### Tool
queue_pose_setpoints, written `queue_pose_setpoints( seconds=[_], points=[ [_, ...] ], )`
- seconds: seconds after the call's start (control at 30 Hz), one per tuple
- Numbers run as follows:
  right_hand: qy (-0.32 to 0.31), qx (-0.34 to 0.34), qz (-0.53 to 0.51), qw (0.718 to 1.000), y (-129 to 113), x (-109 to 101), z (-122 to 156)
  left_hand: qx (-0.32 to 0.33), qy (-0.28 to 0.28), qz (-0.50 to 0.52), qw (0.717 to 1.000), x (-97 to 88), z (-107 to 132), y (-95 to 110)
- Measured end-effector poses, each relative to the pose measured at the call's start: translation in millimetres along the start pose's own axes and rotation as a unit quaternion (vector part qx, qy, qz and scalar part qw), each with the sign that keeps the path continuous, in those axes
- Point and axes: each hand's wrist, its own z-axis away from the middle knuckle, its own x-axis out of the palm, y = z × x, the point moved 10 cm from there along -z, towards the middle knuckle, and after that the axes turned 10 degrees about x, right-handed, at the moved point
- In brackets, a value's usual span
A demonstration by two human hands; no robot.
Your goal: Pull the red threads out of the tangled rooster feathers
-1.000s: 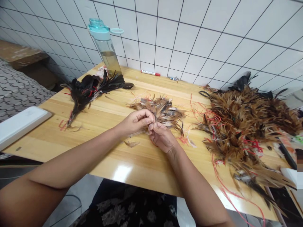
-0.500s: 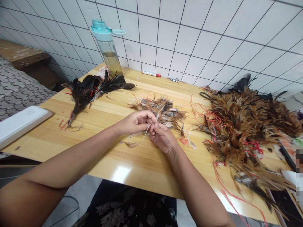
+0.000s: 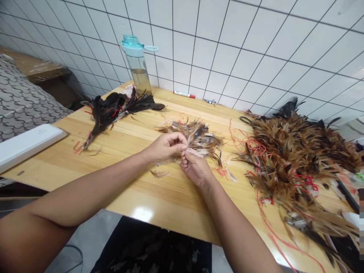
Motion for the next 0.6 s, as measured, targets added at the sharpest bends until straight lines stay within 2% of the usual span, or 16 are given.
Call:
queue_pose_setpoints(
  seconds=[0.17, 0.43, 0.6],
  points=[
    [-0.008, -0.003, -0.007, 1.000, -1, 2, 0, 0.024, 0.015, -0.024, 0.999, -3.9, -2, 6],
    [0.010, -0.011, -0.009, 1.000, -2, -3, -1, 0.058, -0.077, -0.082, 0.992, 2.8, -2, 17],
    [-0.012, -0.014, -0.007, 1.000, -4, 3, 0, 0.077, -0.112, -0.050, 0.989, 3.9, -4, 16]
  ],
)
